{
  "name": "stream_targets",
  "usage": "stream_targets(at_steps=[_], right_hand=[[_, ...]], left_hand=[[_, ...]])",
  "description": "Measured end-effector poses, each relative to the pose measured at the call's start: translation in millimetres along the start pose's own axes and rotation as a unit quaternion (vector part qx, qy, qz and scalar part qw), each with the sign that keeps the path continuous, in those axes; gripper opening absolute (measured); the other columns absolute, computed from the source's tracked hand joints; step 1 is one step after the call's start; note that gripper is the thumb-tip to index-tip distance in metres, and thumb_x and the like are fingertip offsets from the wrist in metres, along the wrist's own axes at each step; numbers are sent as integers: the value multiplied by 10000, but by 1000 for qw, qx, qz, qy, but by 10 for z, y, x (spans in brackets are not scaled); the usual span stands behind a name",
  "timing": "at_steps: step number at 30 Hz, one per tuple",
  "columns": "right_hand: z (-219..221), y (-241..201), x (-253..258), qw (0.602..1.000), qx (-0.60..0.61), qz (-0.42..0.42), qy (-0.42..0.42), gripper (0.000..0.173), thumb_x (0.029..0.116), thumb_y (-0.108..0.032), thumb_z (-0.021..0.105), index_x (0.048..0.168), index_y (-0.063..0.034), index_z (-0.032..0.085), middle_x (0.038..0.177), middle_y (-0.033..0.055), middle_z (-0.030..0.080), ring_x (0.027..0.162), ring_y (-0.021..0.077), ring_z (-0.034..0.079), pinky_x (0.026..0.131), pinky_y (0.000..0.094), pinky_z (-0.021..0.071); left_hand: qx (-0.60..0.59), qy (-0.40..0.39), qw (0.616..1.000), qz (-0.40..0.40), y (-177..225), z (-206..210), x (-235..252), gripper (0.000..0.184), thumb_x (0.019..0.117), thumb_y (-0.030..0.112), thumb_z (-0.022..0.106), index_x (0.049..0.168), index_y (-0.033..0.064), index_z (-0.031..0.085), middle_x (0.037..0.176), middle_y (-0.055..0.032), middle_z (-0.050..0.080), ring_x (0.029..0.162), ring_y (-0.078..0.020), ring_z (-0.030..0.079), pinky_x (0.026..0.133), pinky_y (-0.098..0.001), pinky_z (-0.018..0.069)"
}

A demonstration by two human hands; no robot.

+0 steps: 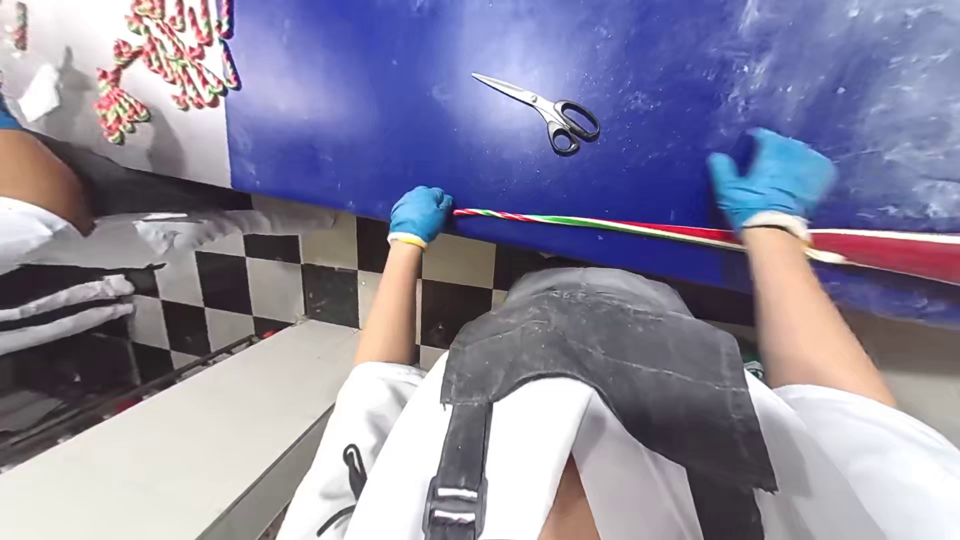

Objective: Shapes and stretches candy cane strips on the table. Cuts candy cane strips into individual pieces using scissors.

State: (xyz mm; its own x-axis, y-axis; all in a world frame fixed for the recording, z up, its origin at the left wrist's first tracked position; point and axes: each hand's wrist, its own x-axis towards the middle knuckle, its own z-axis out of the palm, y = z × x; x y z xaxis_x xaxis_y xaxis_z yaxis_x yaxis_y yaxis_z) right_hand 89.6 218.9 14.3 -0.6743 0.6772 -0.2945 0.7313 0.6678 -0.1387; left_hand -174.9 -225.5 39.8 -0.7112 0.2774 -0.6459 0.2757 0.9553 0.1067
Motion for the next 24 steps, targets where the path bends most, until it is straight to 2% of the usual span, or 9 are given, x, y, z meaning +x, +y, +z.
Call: stream_targets(at_steps=[2, 4, 6, 8, 12, 16, 20, 22, 24], right_hand=[[142, -869, 142, 981, 19, -190, -7, 788, 931, -647, 558, 1538, -153, 459, 1529, 222, 500, 1404, 473, 459, 1131, 720, 312], [351, -1590, 305, 950, 38, -310, -11, 806, 882, -623, 649, 1529, -174, 478, 1538, 217, 484, 1404, 463, 454, 1157, 695, 302], [474, -1947, 492, 943, 43, -328, -23, 818, 873, -637, 650, 1534, -187, 477, 1582, 203, 438, 1457, 442, 401, 1186, 662, 285], [420, -1985, 604, 943, 52, -327, -33, 818, 858, -633, 665, 1525, -194, 486, 1564, 186, 464, 1441, 425, 425, 1158, 651, 322], [175, -1258, 347, 946, 59, -310, -76, 914, 868, -724, 606, 1579, -188, 398, 1501, 186, 529, 1343, 427, 527, 1080, 660, 406], [168, 68, -235, 960, 8, -266, -92, 963, 788, -809, 630, 1517, -195, 491, 1435, 180, 575, 1280, 437, 556, 1031, 670, 426], [285, 706, -699, 970, -35, -211, -114, 828, 874, -729, 611, 1506, -201, 523, 1313, 226, 627, 1178, 453, 604, 945, 656, 459], [193, 607, -680, 969, -36, -188, -157, 676, 899, -641, 665, 1360, -148, 633, 1176, 223, 675, 1088, 444, 637, 894, 650, 473], [95, 506, -594, 961, -39, -185, -201, 497, 910, -561, 697, 1124, -112, 700, 1037, 175, 707, 1000, 402, 666, 851, 628, 488]], left_hand=[[34, 148, 988, 31, 212, 269, -171, 437, 1062, 404, 460, 1303, 102, 665, 1327, -221, 633, 1253, -438, 587, 1016, -659, 465], [19, 188, 973, 134, 598, 711, -384, 559, 1056, 478, 440, 1465, 115, 553, 1473, -175, 564, 1403, -364, 498, 1173, -592, 370], [27, 183, 960, 209, 1036, 1148, -564, 727, 1028, 608, 420, 1538, 92, 467, 1574, -167, 475, 1503, -360, 379, 1247, -636, 204], [50, 203, 958, 198, 1351, 1407, -569, 882, 996, 706, 345, 1573, 41, 391, 1632, -209, 370, 1548, -402, 272, 1258, -658, 110], [51, 255, 962, 82, 1739, 1251, -68, 980, 973, 734, 322, 1596, -22, 281, 1649, -315, 240, 1553, -480, 180, 1257, -656, 79], [37, 259, 965, 34, 2028, 893, 541, 991, 953, 771, 294, 1637, 59, 220, 1677, -300, 164, 1557, -494, 135, 1252, -661, 56], [23, 274, 961, 15, 2225, 632, 940, 989, 951, 784, 275, 1657, 102, 155, 1690, -284, 130, 1563, -494, 104, 1239, -685, 39], [15, 296, 954, 29, 2306, 533, 1035, 952, 973, 742, 297, 1650, 84, 178, 1687, -258, 188, 1565, -458, 155, 1243, -669, 80], [-7, 335, 938, 93, 2458, 487, 930, 840, 997, 645, 388, 1607, 72, 323, 1623, -221, 369, 1517, -395, 325, 1243, -584, 217]])
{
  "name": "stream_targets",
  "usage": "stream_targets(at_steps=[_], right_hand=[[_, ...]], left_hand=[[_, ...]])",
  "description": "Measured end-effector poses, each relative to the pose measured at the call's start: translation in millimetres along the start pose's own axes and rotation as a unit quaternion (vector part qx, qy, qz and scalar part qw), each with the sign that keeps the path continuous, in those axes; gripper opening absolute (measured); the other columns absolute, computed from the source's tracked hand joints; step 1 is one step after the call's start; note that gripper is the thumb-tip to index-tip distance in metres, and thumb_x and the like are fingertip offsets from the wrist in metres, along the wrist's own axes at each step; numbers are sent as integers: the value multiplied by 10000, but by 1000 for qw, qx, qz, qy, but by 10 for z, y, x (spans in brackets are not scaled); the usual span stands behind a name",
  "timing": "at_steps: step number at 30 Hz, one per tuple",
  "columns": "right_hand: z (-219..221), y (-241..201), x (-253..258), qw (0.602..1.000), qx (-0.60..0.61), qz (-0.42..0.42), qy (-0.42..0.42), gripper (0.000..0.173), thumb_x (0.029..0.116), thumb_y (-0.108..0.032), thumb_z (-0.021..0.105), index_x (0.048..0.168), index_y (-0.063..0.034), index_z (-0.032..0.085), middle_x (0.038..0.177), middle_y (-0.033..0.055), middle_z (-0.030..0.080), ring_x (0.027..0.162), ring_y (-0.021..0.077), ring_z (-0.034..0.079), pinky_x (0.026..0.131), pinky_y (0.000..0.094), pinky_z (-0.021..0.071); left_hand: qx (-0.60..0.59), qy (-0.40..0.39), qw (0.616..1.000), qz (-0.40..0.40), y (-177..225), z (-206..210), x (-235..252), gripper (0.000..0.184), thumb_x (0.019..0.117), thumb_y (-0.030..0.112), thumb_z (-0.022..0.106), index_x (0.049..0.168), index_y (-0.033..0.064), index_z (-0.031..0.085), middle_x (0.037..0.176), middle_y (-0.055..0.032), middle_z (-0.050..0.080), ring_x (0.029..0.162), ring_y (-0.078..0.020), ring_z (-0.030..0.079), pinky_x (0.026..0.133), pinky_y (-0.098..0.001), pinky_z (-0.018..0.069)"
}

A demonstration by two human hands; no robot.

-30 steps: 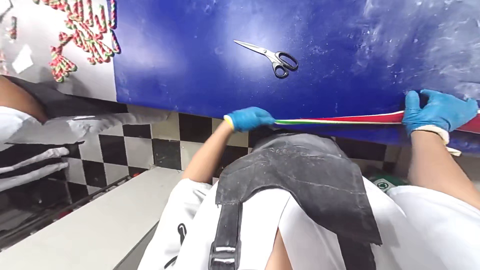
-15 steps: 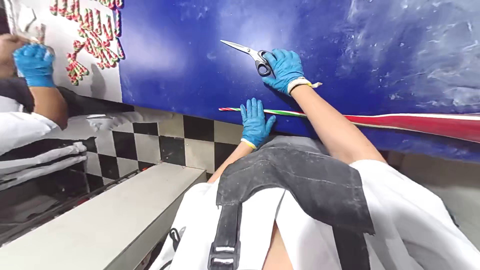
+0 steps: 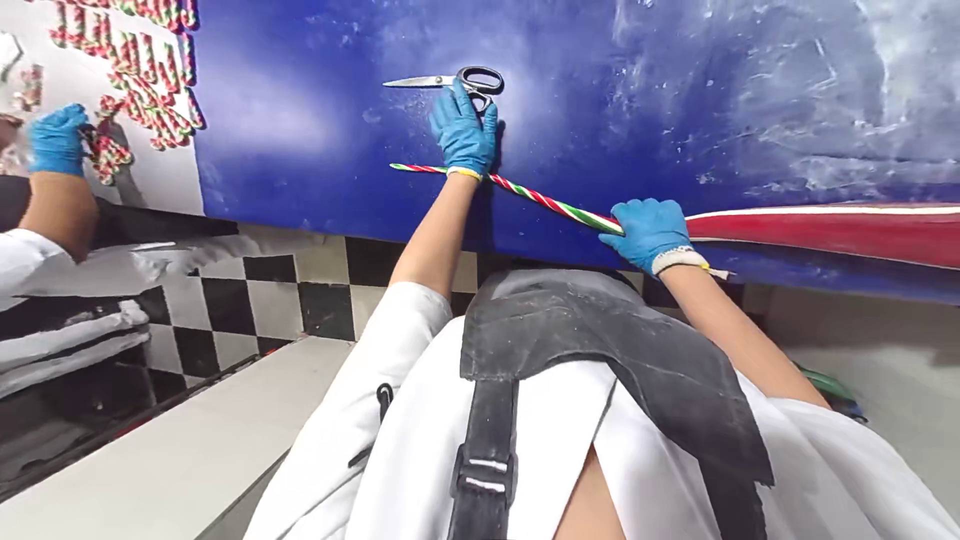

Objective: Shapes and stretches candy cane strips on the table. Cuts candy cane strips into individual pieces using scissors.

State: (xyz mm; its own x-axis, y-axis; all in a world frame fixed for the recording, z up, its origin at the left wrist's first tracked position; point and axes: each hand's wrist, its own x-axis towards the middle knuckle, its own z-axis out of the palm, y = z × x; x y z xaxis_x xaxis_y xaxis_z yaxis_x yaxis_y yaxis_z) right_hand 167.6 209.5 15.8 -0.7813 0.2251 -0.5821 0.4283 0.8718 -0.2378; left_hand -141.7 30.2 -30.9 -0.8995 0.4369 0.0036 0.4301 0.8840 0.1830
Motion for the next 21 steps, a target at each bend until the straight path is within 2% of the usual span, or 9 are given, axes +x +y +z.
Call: stream_targets(at_steps=[2, 4, 6, 8, 9, 11, 16, 19, 21], right_hand=[[-81, -16, 30, 999, 17, -4, -28, 355, 930, -459, 683, 1033, -120, 693, 966, 139, 712, 941, 367, 684, 809, 614, 500], [-154, -74, 1, 997, 40, 9, -62, 254, 933, -336, 662, 1075, -127, 678, 969, 149, 717, 938, 380, 694, 768, 633, 511], [-201, -201, 47, 994, 42, 23, -94, 251, 910, -300, 670, 1104, -141, 684, 981, 161, 721, 960, 395, 692, 766, 647, 508], [-183, -347, 168, 992, 38, 35, -118, 353, 926, -462, 679, 1098, -154, 706, 1000, 159, 723, 992, 392, 685, 796, 651, 502], [-152, -414, 227, 992, 34, 49, -114, 428, 908, -563, 678, 1058, -164, 716, 985, 149, 725, 983, 383, 687, 790, 646, 505], [-85, -474, 301, 994, 11, 71, -81, 509, 856, -670, 680, 956, -172, 722, 911, 130, 722, 923, 367, 692, 744, 632, 507], [73, -471, 319, 994, -46, 85, -47, 373, 843, -558, 744, 894, -190, 714, 809, 111, 707, 818, 352, 698, 665, 607, 512], [70, -493, 327, 992, -51, 110, -45, 350, 845, -533, 772, 908, -192, 727, 816, 120, 715, 822, 368, 699, 664, 622, 509], [78, -524, 336, 990, -47, 127, -42, 364, 850, -533, 777, 908, -178, 727, 821, 135, 715, 824, 384, 698, 664, 635, 506]], left_hand=[[-54, -54, 987, 144, 344, -207, -274, 709, 1017, 563, 462, 1510, 55, 484, 1495, -201, 538, 1412, -357, 488, 1192, -542, 359], [-66, -173, 921, 342, 693, -288, -781, 624, 995, 563, 526, 1441, 128, 569, 1375, -127, 647, 1309, -290, 588, 1121, -510, 457], [-50, -237, 850, 469, 878, -158, -1274, 565, 1010, 501, 542, 1456, 156, 562, 1300, -106, 680, 1237, -297, 618, 1046, -516, 491], [-51, -269, 852, 446, 837, -87, -1499, 431, 1031, 348, 558, 1375, 94, 616, 1228, -150, 699, 1166, -347, 652, 975, -531, 523], [-48, -294, 860, 416, 763, -122, -1490, 375, 1040, 340, 540, 1294, 86, 647, 1177, -154, 708, 1109, -354, 672, 924, -540, 542], [-58, -368, 853, 366, 513, -267, -1384, 433, 1077, 427, 445, 1252, 85, 645, 1144, -152, 711, 1067, -350, 698, 885, -567, 567], [-125, -485, 787, 360, -348, -895, -1207, 511, 1099, 466, 348, 1213, 61, 638, 1045, -162, 713, 1034, -339, 696, 877, -593, 536], [-182, -496, 776, 343, -1056, -1125, -1011, 506, 1096, 464, 362, 1151, 70, 675, 975, -145, 714, 958, -313, 699, 845, -581, 539], [-216, -519, 775, 290, -1639, -1214, -852, 492, 1088, 465, 394, 1152, 85, 700, 1011, -114, 724, 981, -244, 694, 898, -520, 541]])
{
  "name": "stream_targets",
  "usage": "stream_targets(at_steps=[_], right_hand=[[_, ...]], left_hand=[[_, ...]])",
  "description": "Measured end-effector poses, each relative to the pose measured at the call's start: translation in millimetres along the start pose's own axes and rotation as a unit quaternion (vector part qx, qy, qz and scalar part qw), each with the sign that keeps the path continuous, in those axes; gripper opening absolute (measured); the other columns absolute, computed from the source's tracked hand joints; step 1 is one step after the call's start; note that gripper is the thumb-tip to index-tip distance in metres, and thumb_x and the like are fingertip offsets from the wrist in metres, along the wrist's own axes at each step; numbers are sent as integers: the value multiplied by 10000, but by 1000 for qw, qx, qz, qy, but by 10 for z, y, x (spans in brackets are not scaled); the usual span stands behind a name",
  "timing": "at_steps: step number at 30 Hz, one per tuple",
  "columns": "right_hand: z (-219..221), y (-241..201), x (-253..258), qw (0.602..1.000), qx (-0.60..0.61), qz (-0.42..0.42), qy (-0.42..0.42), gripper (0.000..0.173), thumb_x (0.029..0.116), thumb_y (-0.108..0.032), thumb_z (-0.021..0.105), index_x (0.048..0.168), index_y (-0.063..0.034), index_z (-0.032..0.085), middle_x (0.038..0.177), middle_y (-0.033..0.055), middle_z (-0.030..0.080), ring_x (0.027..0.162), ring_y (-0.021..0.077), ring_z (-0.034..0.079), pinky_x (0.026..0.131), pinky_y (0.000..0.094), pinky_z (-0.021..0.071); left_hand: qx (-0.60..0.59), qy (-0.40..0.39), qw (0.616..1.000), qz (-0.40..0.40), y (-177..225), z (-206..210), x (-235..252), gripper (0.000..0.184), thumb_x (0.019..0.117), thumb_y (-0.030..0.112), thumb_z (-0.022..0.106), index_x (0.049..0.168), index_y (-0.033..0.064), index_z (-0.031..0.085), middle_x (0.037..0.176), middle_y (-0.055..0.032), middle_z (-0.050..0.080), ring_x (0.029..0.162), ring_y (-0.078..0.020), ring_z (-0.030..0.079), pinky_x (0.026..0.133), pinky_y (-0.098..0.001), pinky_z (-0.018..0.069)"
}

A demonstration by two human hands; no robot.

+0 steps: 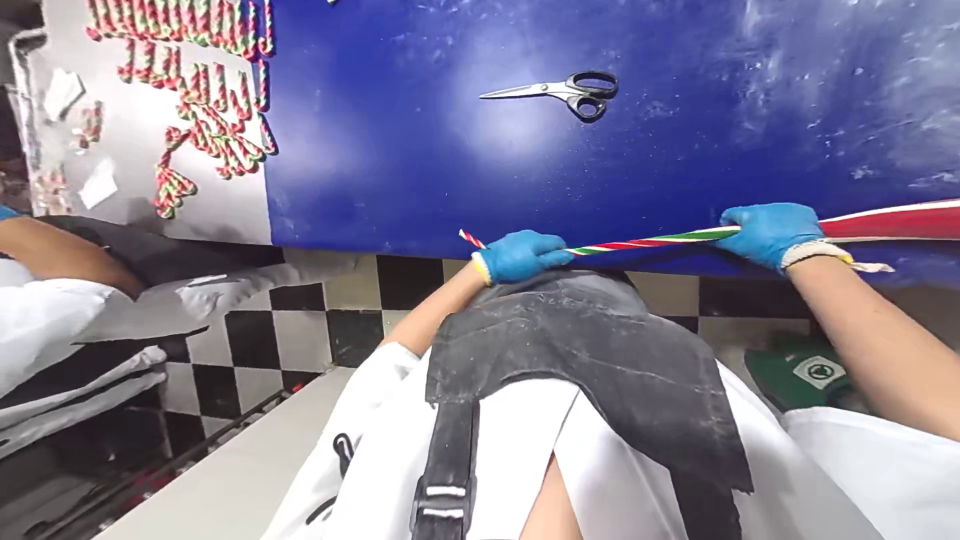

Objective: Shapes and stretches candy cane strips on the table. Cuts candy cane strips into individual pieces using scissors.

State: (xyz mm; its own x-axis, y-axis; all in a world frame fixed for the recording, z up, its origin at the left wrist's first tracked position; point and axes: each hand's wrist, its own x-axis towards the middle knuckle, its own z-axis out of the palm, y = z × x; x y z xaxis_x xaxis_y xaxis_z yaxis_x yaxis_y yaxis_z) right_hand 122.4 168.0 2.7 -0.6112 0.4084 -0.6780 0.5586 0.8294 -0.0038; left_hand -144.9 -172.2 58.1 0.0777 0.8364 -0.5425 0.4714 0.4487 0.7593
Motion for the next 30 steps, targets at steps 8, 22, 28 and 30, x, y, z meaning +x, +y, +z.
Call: stream_targets(at_steps=[8, 22, 28, 30], right_hand=[[-131, -74, 13, 999, -13, 20, -49, 495, 882, -652, 694, 881, -157, 701, 822, 141, 708, 841, 374, 699, 696, 623, 513], [-184, -31, 10, 996, 3, -51, -75, 647, 930, -726, 540, 1006, -105, 706, 956, 191, 726, 982, 410, 691, 855, 644, 496], [-297, -121, 26, 993, 21, -64, -102, 596, 956, -675, 544, 1032, -102, 691, 993, 190, 716, 1002, 412, 682, 834, 655, 491], [-334, -254, 55, 992, 39, -65, -101, 547, 964, -634, 570, 1058, -110, 691, 997, 190, 713, 999, 412, 678, 816, 659, 490]], left_hand=[[12, 150, 877, -456, -1422, -732, -1535, 446, 1081, 428, 447, 1241, 94, 696, 1197, -181, 712, 1136, -348, 675, 984, -619, 506], [261, 422, 810, -312, -835, -111, 686, 1002, 975, 722, 317, 1610, -43, 202, 1678, -282, 188, 1578, -440, 119, 1266, -633, 36], [234, 470, 796, -300, -986, -1002, 1151, 939, 993, 687, 343, 1636, 23, 175, 1697, -238, 173, 1584, -407, 131, 1277, -596, 72], [225, 534, 775, -251, -883, -1090, 1229, 853, 1008, 608, 402, 1611, 19, 274, 1665, -204, 297, 1560, -350, 255, 1282, -521, 159]])
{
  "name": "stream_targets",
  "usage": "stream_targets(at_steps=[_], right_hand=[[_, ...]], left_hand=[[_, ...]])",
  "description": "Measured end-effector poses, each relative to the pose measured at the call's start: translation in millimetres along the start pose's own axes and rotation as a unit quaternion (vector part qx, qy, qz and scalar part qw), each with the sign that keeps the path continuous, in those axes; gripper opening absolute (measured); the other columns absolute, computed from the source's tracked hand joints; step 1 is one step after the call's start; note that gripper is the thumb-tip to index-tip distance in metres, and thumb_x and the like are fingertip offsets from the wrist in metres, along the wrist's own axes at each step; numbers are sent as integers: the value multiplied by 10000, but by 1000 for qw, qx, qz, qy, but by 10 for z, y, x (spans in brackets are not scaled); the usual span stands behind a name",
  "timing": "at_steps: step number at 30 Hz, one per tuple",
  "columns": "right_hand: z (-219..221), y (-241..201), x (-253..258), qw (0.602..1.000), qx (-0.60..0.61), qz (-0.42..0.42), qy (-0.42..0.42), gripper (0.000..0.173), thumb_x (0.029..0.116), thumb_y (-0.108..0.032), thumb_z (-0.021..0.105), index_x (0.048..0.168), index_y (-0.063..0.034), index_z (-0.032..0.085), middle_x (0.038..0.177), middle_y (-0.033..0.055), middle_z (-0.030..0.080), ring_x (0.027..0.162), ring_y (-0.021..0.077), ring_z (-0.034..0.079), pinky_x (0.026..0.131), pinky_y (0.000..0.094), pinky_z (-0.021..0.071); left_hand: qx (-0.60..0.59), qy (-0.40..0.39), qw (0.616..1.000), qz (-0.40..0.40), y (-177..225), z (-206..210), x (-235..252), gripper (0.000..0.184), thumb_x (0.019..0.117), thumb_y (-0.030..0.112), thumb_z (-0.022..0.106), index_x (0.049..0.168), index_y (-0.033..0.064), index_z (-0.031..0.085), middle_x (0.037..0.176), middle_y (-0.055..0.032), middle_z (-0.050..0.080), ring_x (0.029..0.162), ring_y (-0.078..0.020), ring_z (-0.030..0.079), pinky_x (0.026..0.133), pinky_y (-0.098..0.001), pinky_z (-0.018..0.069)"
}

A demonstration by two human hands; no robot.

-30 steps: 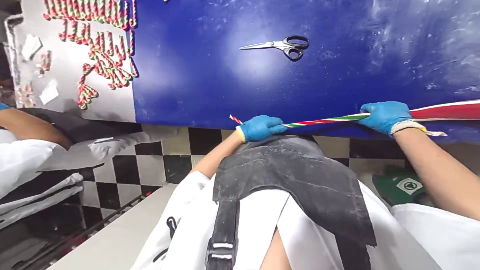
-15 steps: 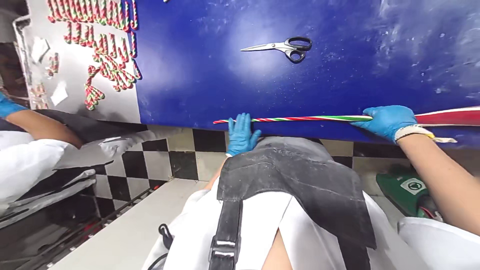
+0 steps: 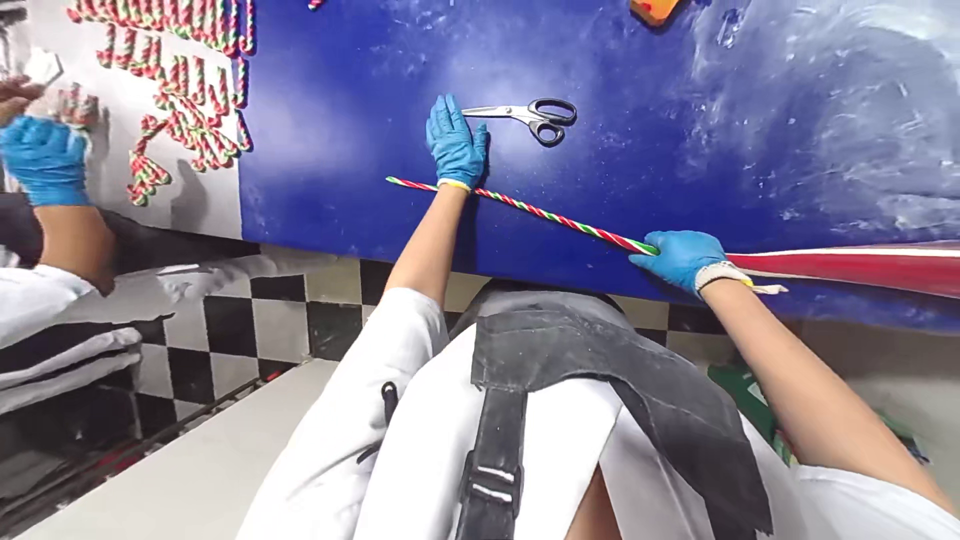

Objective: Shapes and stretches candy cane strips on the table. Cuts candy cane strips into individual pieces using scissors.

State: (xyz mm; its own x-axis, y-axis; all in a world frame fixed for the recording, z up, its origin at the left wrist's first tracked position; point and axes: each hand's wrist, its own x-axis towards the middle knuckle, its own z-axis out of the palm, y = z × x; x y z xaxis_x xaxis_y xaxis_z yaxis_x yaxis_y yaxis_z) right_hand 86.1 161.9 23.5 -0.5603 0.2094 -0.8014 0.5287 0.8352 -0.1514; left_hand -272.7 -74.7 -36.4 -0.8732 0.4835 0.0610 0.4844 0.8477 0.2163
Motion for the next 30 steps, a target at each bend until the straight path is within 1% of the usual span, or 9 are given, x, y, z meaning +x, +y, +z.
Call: stream_targets(at_steps=[3, 6, 9, 12, 16, 21, 25, 28, 30], right_hand=[[-28, -222, 92, 1000, 18, 3, 14, 555, 951, -643, 588, 1057, -109, 695, 994, 191, 713, 1003, 413, 677, 821, 662, 491], [-21, -436, 166, 999, 16, 0, 35, 586, 928, -686, 586, 1042, -122, 703, 988, 184, 720, 996, 405, 682, 818, 665, 492], [22, -497, 177, 998, -5, 7, 54, 521, 913, -637, 648, 1090, -152, 722, 1027, 184, 731, 1020, 415, 685, 838, 682, 492], [49, -532, 187, 997, -30, 34, 57, 468, 903, -586, 693, 1064, -147, 718, 1002, 202, 725, 995, 438, 684, 812, 694, 491], [28, -599, 216, 996, -34, 69, 54, 457, 909, -556, 717, 1058, -124, 721, 1009, 228, 721, 1002, 469, 675, 830, 724, 483], [25, -642, 242, 994, -23, 96, 37, 550, 923, -606, 683, 1088, -82, 702, 1027, 270, 706, 1016, 488, 668, 848, 738, 476], [64, -612, 270, 995, -27, 96, 30, 567, 930, -624, 658, 1080, -79, 699, 1006, 264, 706, 1002, 485, 670, 832, 726, 483], [2, -654, 261, 995, -29, 93, 27, 569, 932, -627, 654, 1088, -83, 707, 1025, 264, 709, 1020, 487, 668, 845, 724, 481], [-11, -688, 222, 995, -27, 93, 25, 575, 931, -636, 649, 1081, -85, 706, 1021, 264, 708, 1016, 485, 668, 838, 720, 477]], left_hand=[[-90, -81, 981, 149, 663, -243, -402, 718, 1006, 527, 522, 1520, 29, 463, 1516, -197, 524, 1434, -344, 470, 1216, -517, 333], [-82, -218, 893, 386, 1271, -222, -1247, 569, 964, 462, 623, 1442, 159, 563, 1257, -106, 694, 1188, -294, 639, 1034, -519, 499], [-64, -346, 861, 366, 1296, -314, -1755, 361, 1038, 171, 521, 1368, 40, 584, 1178, -213, 702, 1122, -413, 667, 943, -593, 529], [-106, -441, 822, 344, 568, -479, -1640, 441, 1102, 402, 374, 1259, 73, 622, 1110, -175, 720, 1082, -375, 696, 900, -615, 542], [-156, -454, 819, 316, -735, -934, -1313, 501, 1087, 477, 378, 1217, 96, 676, 1068, -146, 735, 1052, -334, 704, 913, -616, 529], [-116, -500, 857, 38, -2700, -1464, -953, 397, 1071, 424, 471, 1179, 142, 728, 1131, -96, 732, 1076, -251, 690, 980, -548, 526], [139, -329, 924, -140, -3395, -1791, -1208, 301, 1031, 292, 538, 1168, 93, 717, 1196, -224, 700, 1159, -447, 649, 962, -701, 483], [58, -166, 984, -29, -3099, -1442, -1762, 609, 1056, 463, 442, 1501, 51, 493, 1516, -204, 517, 1437, -379, 461, 1191, -625, 327], [26, -117, 991, 58, -2767, -1084, -2048, 824, 1013, 645, 398, 1560, 29, 411, 1594, -199, 439, 1520, -374, 352, 1230, -706, 129]])
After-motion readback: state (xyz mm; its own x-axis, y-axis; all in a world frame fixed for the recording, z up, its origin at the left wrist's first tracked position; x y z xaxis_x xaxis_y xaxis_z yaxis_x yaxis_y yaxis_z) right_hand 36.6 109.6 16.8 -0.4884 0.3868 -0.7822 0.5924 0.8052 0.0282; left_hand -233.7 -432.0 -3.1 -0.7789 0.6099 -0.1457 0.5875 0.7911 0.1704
